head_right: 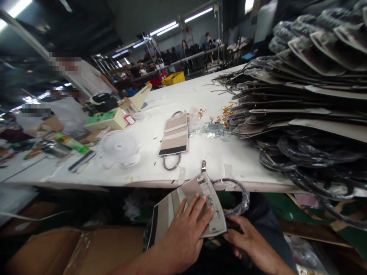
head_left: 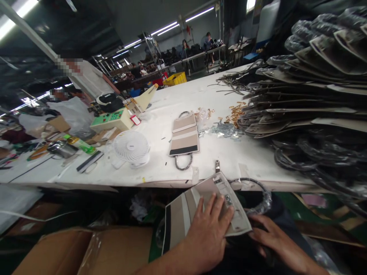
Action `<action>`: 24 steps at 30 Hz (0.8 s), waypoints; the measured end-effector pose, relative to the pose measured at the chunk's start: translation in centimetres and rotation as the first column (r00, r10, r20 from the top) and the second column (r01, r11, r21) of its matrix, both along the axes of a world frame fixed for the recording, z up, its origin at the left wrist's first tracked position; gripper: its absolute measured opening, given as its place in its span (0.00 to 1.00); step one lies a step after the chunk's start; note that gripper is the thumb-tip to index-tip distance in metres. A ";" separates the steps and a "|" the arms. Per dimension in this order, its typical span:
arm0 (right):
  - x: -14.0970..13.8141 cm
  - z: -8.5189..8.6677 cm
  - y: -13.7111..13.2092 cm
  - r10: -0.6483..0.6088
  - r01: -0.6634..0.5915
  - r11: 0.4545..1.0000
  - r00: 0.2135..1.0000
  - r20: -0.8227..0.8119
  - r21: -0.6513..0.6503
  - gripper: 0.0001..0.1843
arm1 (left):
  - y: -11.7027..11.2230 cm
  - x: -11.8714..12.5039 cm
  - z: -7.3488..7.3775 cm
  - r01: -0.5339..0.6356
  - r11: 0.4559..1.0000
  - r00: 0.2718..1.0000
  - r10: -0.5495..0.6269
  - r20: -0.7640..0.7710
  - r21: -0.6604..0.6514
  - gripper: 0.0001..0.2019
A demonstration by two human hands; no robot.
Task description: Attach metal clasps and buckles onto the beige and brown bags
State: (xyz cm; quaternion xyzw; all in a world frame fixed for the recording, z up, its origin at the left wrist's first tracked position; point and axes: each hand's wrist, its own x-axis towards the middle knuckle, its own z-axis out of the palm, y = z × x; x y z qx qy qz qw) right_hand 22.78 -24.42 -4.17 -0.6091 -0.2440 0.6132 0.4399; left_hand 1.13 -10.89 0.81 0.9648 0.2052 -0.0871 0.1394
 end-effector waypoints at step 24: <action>-0.3 -5.1 5.3 -0.142 0.219 0.970 0.861 -0.488 0.103 0.33 | 2.8 5.6 4.9 0.144 0.971 0.961 -0.090 -0.262 0.193 0.39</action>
